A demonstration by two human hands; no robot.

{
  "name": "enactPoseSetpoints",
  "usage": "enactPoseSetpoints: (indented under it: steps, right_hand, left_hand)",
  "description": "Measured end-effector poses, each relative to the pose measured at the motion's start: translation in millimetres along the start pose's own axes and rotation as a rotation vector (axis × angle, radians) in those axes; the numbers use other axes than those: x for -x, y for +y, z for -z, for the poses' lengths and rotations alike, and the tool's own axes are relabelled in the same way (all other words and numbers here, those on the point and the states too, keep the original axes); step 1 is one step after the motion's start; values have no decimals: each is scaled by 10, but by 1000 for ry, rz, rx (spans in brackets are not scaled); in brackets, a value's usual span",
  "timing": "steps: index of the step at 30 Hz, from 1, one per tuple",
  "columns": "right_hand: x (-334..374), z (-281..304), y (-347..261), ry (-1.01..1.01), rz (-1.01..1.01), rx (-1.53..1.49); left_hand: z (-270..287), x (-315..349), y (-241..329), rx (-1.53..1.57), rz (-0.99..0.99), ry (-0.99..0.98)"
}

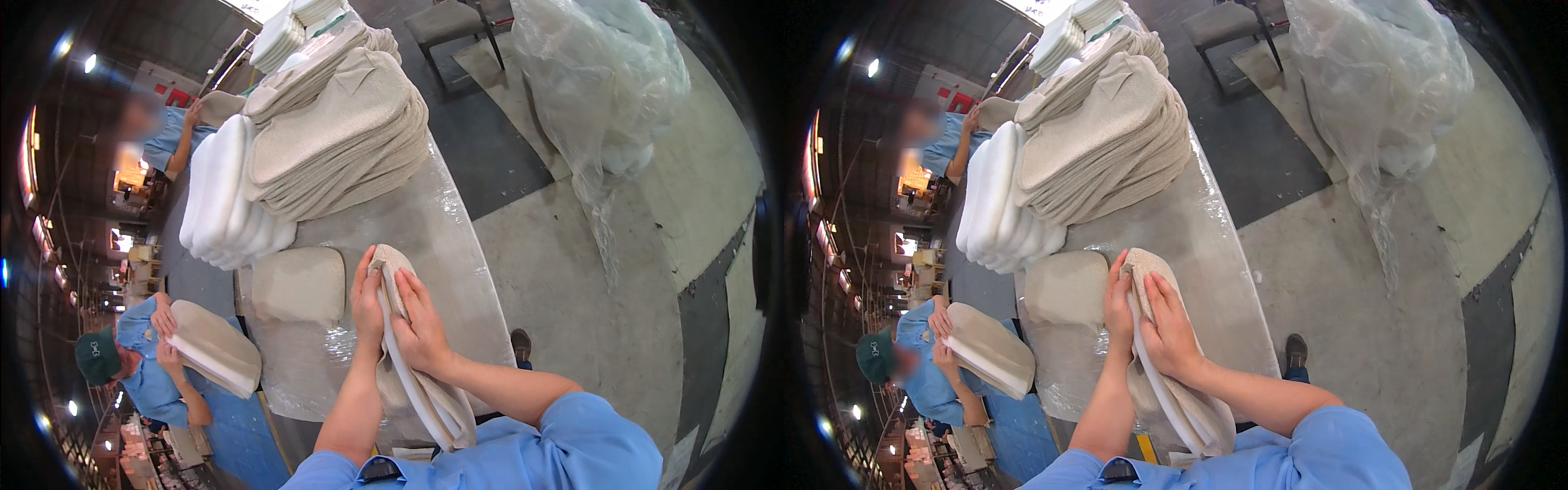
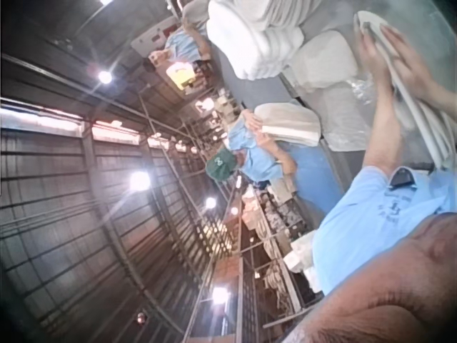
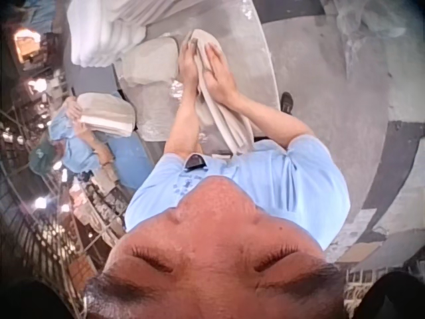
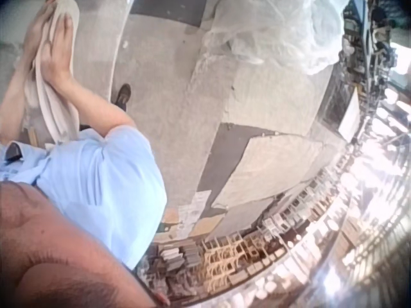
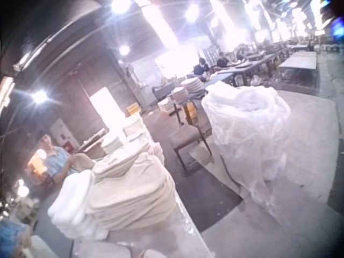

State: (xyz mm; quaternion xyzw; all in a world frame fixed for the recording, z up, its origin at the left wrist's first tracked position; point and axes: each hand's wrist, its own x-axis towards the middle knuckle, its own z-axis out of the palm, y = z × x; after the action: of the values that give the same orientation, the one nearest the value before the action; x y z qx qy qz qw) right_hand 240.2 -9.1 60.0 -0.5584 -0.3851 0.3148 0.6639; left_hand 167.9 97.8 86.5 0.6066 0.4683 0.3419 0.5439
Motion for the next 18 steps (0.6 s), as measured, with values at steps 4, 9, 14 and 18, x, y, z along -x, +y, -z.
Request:
enactPoseSetpoints:
  steps: [4,9,14,18]
  right_hand:
    - [5,-146,-37,56,-11,-5]
    - [-35,-410,118,75,-19,-3]
    - [-12,-511,180,153,-1,21]
    - [-47,-462,190,195,-39,44]
  left_hand:
    - [124,-75,-72,-91,-85,-18]
    - [363,-154,-237,-105,-128,12]
    - [430,-242,-321,-252,-237,55]
    - [341,-275,-280,-251,-272,66]
